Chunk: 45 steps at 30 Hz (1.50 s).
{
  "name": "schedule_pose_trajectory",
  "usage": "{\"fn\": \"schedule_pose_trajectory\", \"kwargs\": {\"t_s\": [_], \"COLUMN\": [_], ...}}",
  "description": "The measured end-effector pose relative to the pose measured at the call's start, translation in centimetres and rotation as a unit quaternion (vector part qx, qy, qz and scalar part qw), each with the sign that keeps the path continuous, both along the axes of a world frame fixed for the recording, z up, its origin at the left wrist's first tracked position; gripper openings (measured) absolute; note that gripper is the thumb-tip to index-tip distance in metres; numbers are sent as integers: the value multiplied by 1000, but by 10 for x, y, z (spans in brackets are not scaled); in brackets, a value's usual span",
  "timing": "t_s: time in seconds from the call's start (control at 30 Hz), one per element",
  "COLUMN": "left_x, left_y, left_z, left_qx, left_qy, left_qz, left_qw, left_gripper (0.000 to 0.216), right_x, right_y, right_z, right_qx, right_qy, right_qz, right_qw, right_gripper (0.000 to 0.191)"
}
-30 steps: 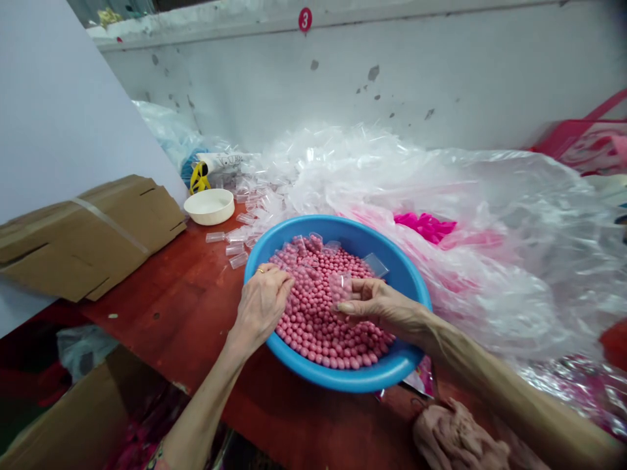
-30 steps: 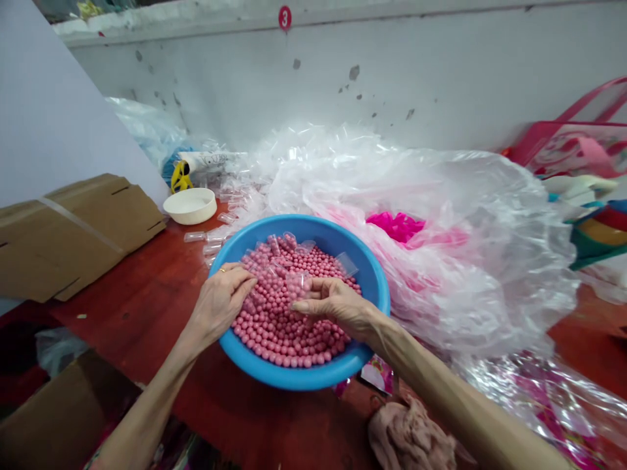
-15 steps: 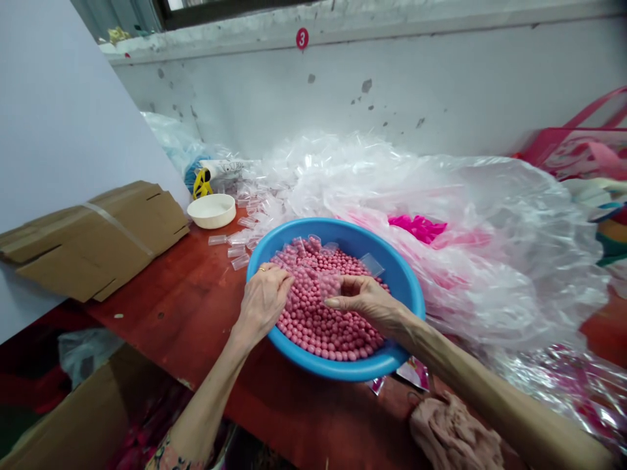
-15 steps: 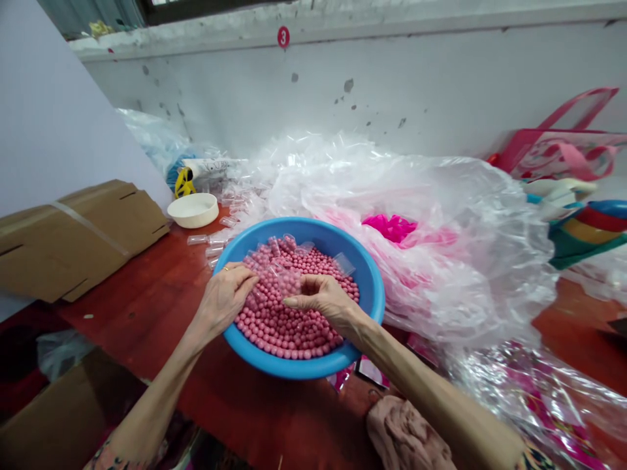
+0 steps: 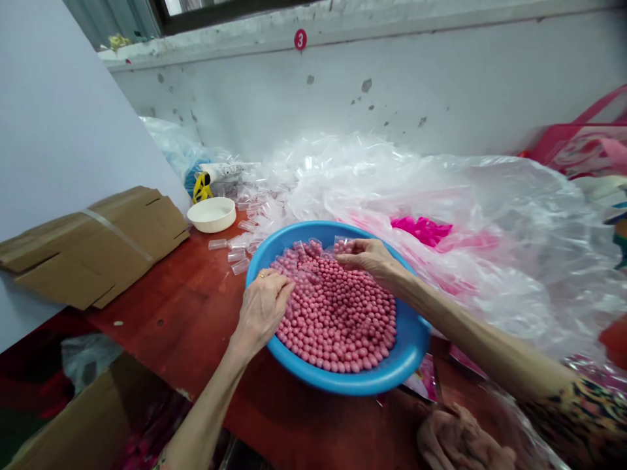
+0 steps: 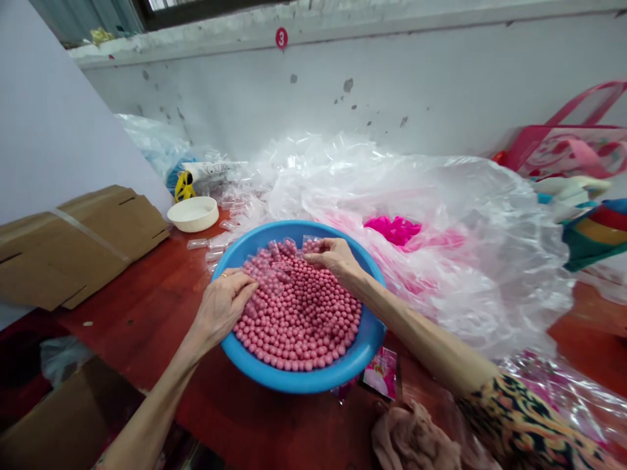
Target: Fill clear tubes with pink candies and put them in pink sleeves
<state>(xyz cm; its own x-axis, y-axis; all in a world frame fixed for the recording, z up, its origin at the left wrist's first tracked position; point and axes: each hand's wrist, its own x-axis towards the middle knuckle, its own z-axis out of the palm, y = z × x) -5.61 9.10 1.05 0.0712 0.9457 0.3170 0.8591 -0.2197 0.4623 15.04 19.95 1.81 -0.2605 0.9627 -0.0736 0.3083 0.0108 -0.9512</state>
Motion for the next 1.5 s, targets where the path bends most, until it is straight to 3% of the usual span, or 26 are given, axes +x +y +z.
{"fn": "schedule_pose_trajectory", "kwargs": {"t_s": [0.27, 0.4, 0.53, 0.77, 0.9, 1.03, 1.13, 1.3, 1.5], "left_x": [2, 3, 2, 2, 2, 2, 2, 2, 2], "left_y": [-1, -1, -1, 0, -1, 0, 0, 0, 1], "left_z": [2, 3, 2, 1, 1, 1, 1, 1, 1], "left_qx": [1, -2, -5, -4, -6, -5, -2, 2, -3], "left_qy": [-15, -19, -32, -32, -30, -31, -25, -22, -26], "left_qz": [4, 6, 1, -2, 1, 1, 2, 2, 3], "left_qw": [1000, 1000, 999, 999, 1000, 999, 1000, 1000, 1000], "left_gripper": [22, 24, 23, 22, 23, 23, 24, 24, 24], "right_x": [-39, -48, -47, -45, -35, -12, -1, -2, 2], "right_y": [27, 30, 33, 35, 36, 50, 56, 43, 40], "right_z": [-18, -26, -31, -39, -19, -5, -12, -36, -46], "right_qx": [99, 121, 126, 151, 176, 214, 233, 252, 255], "right_qy": [-230, -298, -335, -363, -346, -343, -360, -348, -278], "right_qz": [13, 63, 120, 137, 152, 119, 103, 136, 124], "right_qw": [968, 945, 926, 909, 909, 907, 898, 893, 918], "right_gripper": [22, 19, 29, 21, 5, 14, 15, 31, 28]}}
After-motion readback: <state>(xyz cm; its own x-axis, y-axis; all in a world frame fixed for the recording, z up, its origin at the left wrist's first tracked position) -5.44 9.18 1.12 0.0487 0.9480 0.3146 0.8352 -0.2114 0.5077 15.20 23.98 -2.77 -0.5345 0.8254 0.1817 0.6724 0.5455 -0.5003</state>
